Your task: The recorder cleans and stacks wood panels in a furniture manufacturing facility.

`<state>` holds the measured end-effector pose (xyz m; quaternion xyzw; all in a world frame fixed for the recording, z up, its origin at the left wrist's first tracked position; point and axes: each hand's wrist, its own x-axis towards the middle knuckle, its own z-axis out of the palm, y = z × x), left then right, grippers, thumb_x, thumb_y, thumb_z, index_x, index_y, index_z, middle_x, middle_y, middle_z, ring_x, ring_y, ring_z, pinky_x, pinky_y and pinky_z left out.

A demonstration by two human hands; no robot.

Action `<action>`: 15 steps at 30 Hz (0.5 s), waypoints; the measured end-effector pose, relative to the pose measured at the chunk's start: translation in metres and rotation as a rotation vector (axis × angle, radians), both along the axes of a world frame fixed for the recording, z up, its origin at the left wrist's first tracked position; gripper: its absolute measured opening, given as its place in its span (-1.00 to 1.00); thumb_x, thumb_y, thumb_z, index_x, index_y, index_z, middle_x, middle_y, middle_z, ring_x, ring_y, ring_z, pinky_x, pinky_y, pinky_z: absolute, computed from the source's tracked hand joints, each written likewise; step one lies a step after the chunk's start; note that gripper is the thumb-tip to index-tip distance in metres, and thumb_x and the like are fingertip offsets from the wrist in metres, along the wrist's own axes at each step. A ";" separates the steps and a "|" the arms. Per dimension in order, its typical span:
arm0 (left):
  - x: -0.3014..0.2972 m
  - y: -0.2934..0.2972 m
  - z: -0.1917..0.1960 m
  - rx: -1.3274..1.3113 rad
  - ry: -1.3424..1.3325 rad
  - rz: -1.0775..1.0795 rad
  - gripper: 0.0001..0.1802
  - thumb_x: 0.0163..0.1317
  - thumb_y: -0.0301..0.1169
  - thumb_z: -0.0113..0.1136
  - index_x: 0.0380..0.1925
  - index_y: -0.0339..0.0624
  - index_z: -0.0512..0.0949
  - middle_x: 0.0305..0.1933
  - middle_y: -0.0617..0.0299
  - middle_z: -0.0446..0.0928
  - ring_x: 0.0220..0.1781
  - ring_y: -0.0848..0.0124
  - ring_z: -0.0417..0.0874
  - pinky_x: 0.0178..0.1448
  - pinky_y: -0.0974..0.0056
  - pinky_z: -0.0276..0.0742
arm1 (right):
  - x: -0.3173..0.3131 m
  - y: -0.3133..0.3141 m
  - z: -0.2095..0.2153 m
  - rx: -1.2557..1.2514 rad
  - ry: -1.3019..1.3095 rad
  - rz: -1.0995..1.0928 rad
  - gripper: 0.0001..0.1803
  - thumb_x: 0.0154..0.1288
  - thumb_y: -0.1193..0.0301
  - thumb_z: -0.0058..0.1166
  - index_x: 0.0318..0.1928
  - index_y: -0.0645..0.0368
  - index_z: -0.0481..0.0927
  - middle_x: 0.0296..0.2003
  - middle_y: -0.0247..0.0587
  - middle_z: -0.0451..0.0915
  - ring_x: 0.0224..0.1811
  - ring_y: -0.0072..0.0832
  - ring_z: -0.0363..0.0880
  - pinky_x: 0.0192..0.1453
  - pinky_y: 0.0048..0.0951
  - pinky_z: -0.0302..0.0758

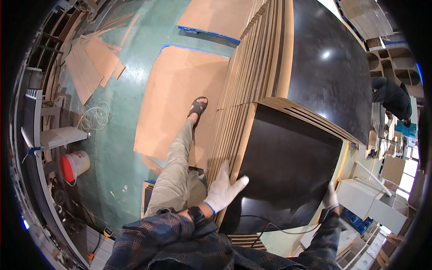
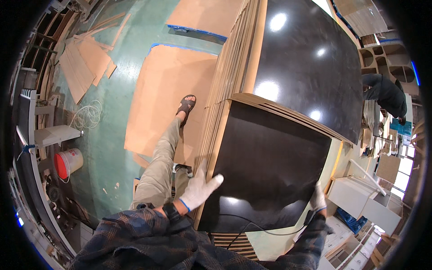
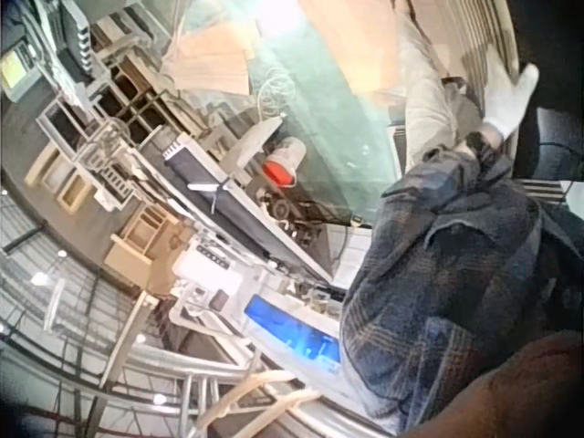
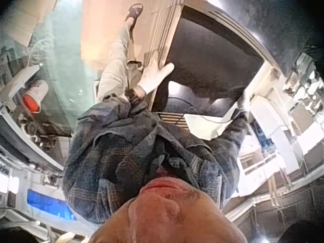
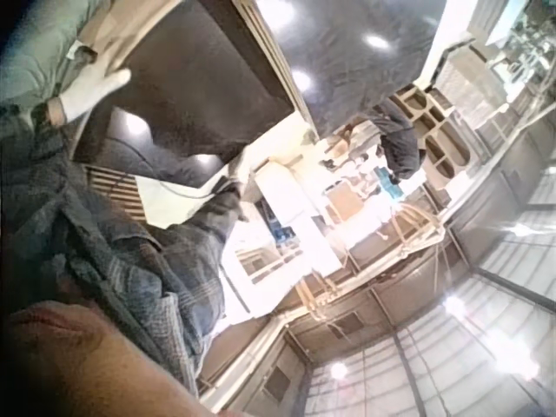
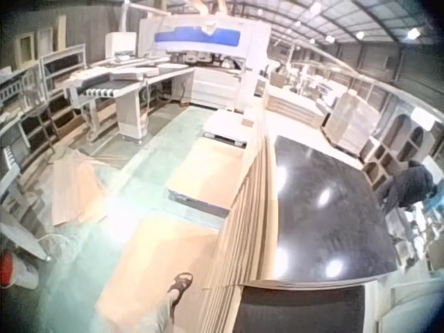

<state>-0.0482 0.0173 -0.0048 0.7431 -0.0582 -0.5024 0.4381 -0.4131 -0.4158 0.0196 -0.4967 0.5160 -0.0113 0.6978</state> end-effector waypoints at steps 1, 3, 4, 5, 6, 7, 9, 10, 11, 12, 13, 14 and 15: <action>-0.007 0.001 0.011 0.018 0.014 -0.033 0.23 0.32 0.22 0.29 0.59 -0.56 -0.01 0.57 -0.48 0.20 0.66 -0.21 0.22 0.66 0.02 0.20 | -0.053 -0.006 -0.012 0.036 0.076 -0.114 -0.28 0.65 -0.12 -0.05 0.54 0.12 0.38 0.46 -0.18 0.48 0.50 -0.27 0.42 0.64 -0.17 0.29; -0.022 0.012 0.010 0.072 0.027 -0.020 0.21 0.30 0.20 0.33 0.58 -0.54 0.03 0.58 -0.44 0.20 0.64 -0.18 0.27 0.66 0.03 0.21 | -0.061 0.025 -0.011 -0.033 0.120 -0.157 -0.23 0.64 -0.14 -0.06 0.52 0.21 0.40 0.44 -0.18 0.50 0.46 -0.28 0.46 0.61 -0.20 0.34; -0.025 0.010 0.012 0.113 0.045 -0.011 0.20 0.29 0.20 0.35 0.57 -0.53 0.05 0.58 -0.42 0.20 0.63 -0.17 0.28 0.65 0.03 0.22 | -0.063 0.029 -0.014 -0.014 0.149 -0.224 -0.21 0.63 -0.18 -0.06 0.51 0.22 0.41 0.43 -0.17 0.51 0.45 -0.27 0.47 0.60 -0.20 0.35; -0.028 0.009 0.012 0.152 0.063 -0.008 0.20 0.28 0.19 0.36 0.57 -0.52 0.07 0.58 -0.40 0.21 0.63 -0.16 0.29 0.65 0.03 0.23 | -0.068 0.033 -0.017 0.001 0.176 -0.297 -0.18 0.61 -0.21 -0.06 0.50 0.22 0.43 0.41 -0.17 0.52 0.44 -0.26 0.48 0.59 -0.20 0.37; -0.031 0.010 0.013 0.123 0.081 0.053 0.18 0.25 0.19 0.39 0.55 -0.50 0.12 0.57 -0.37 0.23 0.61 -0.15 0.31 0.64 0.04 0.25 | -0.072 0.035 -0.020 -0.004 0.180 -0.300 -0.18 0.61 -0.21 -0.06 0.50 0.22 0.43 0.41 -0.17 0.52 0.44 -0.26 0.48 0.59 -0.20 0.37; -0.034 0.013 0.011 0.119 0.085 0.049 0.18 0.25 0.19 0.39 0.55 -0.50 0.12 0.57 -0.37 0.23 0.61 -0.15 0.31 0.64 0.04 0.25 | -0.075 0.034 -0.023 -0.015 0.211 -0.290 -0.16 0.59 -0.24 -0.06 0.49 0.21 0.44 0.40 -0.16 0.54 0.42 -0.25 0.50 0.58 -0.20 0.38; -0.042 0.020 -0.002 0.049 0.007 0.096 0.20 0.24 0.20 0.40 0.55 -0.51 0.11 0.56 -0.36 0.27 0.60 -0.16 0.33 0.63 0.05 0.26 | -0.074 0.033 -0.028 -0.013 0.236 -0.269 -0.14 0.57 -0.28 -0.06 0.48 0.20 0.46 0.38 -0.15 0.56 0.41 -0.24 0.51 0.57 -0.19 0.39; -0.049 0.022 -0.008 0.066 -0.077 0.103 0.22 0.25 0.21 0.39 0.56 -0.54 0.09 0.53 -0.38 0.31 0.58 -0.16 0.36 0.62 0.05 0.27 | -0.072 0.035 -0.028 -0.002 0.217 -0.235 -0.12 0.57 -0.29 -0.07 0.50 0.21 0.43 0.42 -0.15 0.52 0.44 -0.24 0.48 0.58 -0.18 0.37; -0.049 0.022 -0.011 0.071 -0.085 0.092 0.22 0.25 0.21 0.39 0.56 -0.54 0.09 0.53 -0.38 0.31 0.58 -0.16 0.36 0.62 0.05 0.27 | -0.071 0.039 -0.032 0.006 0.196 -0.214 -0.10 0.56 -0.29 -0.07 0.53 0.21 0.39 0.45 -0.15 0.49 0.47 -0.24 0.45 0.60 -0.17 0.34; -0.044 0.023 -0.010 0.019 -0.039 0.117 0.23 0.25 0.22 0.38 0.56 -0.55 0.08 0.52 -0.40 0.32 0.58 -0.16 0.37 0.62 0.06 0.27 | -0.068 0.040 -0.038 -0.054 0.185 -0.197 -0.08 0.58 -0.28 -0.09 0.59 0.21 0.30 0.54 -0.16 0.38 0.55 -0.24 0.36 0.66 -0.16 0.26; -0.041 0.021 -0.006 -0.050 0.012 0.123 0.24 0.26 0.23 0.37 0.56 -0.57 0.07 0.51 -0.42 0.32 0.58 -0.16 0.37 0.62 0.06 0.27 | -0.084 0.026 -0.042 -0.050 0.112 -0.164 -0.12 0.65 -0.20 -0.16 0.63 0.22 0.20 0.60 -0.18 0.27 0.62 -0.27 0.25 0.71 -0.21 0.16; -0.037 0.022 -0.017 -0.090 0.023 0.083 0.25 0.26 0.23 0.37 0.55 -0.60 0.07 0.48 -0.45 0.35 0.56 -0.16 0.39 0.61 0.07 0.28 | -0.087 0.021 -0.047 -0.152 0.101 -0.151 -0.20 0.72 -0.11 -0.25 0.64 0.24 0.19 0.61 -0.19 0.26 0.63 -0.30 0.22 0.72 -0.26 0.10; -0.035 -0.002 -0.007 -0.093 0.032 0.031 0.26 0.24 0.25 0.38 0.55 -0.59 0.08 0.46 -0.47 0.37 0.53 -0.19 0.42 0.59 0.07 0.31 | -0.148 -0.010 -0.035 -0.323 0.030 -0.148 -0.24 0.70 -0.05 -0.14 0.63 0.19 0.23 0.60 -0.23 0.28 0.62 -0.30 0.24 0.71 -0.28 0.14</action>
